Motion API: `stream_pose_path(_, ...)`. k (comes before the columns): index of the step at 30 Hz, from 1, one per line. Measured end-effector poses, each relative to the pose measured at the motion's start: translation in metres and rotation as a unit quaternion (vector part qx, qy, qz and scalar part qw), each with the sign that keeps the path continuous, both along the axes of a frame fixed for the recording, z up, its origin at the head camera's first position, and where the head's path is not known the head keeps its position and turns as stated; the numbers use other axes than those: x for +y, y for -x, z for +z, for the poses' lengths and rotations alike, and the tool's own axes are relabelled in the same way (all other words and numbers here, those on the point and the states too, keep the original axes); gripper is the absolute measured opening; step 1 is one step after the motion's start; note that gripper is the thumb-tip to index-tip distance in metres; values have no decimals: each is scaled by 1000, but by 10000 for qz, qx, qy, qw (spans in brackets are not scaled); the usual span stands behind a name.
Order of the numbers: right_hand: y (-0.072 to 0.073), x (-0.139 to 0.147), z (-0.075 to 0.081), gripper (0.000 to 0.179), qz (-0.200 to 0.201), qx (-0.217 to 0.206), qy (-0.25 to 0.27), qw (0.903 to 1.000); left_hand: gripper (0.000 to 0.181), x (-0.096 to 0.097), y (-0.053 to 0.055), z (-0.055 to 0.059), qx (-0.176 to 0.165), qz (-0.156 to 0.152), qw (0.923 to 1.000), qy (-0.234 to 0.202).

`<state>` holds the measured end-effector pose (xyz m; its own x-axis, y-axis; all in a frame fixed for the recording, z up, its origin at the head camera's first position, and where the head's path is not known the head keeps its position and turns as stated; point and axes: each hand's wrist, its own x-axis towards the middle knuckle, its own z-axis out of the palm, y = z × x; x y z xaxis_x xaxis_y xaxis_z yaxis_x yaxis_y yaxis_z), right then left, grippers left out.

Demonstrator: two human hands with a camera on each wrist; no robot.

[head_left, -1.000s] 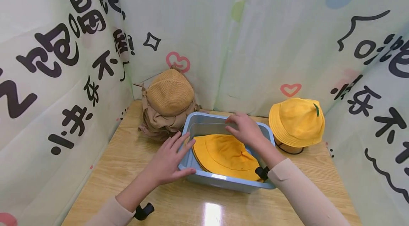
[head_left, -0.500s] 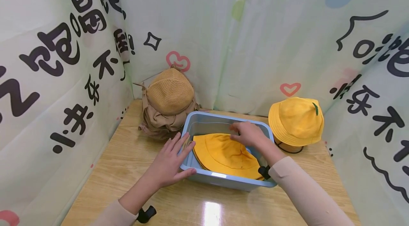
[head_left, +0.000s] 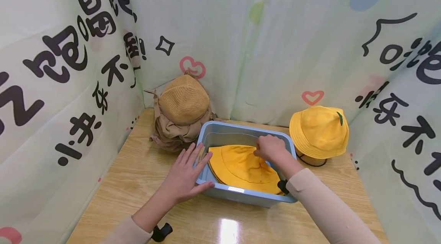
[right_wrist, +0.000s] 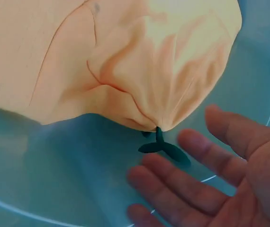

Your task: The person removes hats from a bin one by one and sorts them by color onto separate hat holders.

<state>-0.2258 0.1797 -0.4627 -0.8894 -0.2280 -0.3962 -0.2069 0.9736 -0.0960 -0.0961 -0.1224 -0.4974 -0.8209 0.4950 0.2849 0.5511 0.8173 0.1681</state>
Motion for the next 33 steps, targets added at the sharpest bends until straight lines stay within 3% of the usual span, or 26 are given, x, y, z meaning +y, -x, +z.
stream_pose_path(2,0,1,1,20,-64,-263,-56,9996,87,2,0,-1,59,40,10000,-5)
stream_pose_path(5,0,3,-2,36,95,-616,65,9980,87,3,1,-2,149,90,9998,83)
stream_pose_path(8,0,3,-7,53,256,-815,261,9960,87,4,1,-2,260,101,9995,171)
stream_pose_path(10,1,4,-9,54,270,-864,332,9953,87,4,2,-3,265,107,9994,181)
stream_pose_path(22,3,6,-16,45,129,-630,985,9931,85,4,1,-7,225,143,9996,-13)
stream_pose_path(33,1,-2,-14,19,333,-644,1338,9884,84,6,-1,-6,157,239,9996,62)
